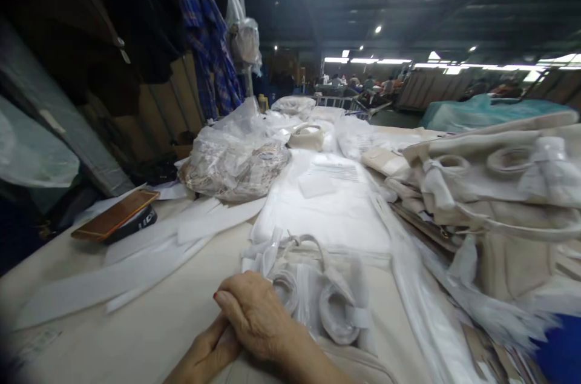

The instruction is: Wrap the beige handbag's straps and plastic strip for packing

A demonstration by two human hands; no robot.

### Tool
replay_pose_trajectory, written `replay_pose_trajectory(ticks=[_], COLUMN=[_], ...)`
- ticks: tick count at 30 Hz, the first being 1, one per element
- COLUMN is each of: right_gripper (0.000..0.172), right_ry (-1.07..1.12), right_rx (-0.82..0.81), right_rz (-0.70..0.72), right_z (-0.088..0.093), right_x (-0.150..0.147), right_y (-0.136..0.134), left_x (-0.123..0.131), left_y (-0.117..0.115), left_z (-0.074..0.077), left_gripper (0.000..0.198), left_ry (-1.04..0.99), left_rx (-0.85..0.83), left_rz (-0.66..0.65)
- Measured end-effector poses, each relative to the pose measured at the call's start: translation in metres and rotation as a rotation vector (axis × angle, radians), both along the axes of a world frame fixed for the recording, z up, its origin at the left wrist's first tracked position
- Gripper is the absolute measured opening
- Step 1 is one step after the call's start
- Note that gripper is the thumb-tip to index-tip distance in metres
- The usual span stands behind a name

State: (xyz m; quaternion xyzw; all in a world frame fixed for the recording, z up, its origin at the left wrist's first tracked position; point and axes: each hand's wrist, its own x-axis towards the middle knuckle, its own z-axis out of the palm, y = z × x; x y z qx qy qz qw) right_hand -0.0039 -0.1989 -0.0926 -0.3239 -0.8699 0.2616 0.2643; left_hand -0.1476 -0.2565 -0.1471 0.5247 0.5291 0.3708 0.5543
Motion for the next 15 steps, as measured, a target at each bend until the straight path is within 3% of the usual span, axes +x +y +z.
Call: replay_pose_trajectory(ticks=[4,7,9,11,13,15], right_gripper=[0.014,0.013,0.025,0.041,0.054,0.065], right_ry=[-0.026,-0.021,-0.009,0.011,0.060,0.243], right_rx=[0.075,0.154,0.226,0.261,0.012,-0.343], right_rz=[0.022,0.006,-0.123,-0.415,-0.710,-0.865], right_z=[0.013,0.028,0.027,0.012,-0.011,-0.031], right_x=[0.000,0.028,0.066,0.111,0.152,0.177], right_y=[-0.007,-0.033,-0.058,-0.083,-0.103,-0.117], left_x=[0.000,-0.002,-0.002,0.000,0.004,0.008], left_y=[0.003,0.004,0.002,0.000,-0.002,-0.002], left_z=[-0.004,-0.003,0.001,0.004,0.006,0.010], left_gripper=[0.070,0.075,0.074,0.070,0.069,0.069], left_ry=[0.035,0.057,0.048,0.055,0.066,0.044], left_rx=[0.009,0.065,0.067,0.044,0.014,-0.027], left_rz=[0.109,0.110,0.114,0.156,0.209,0.230])
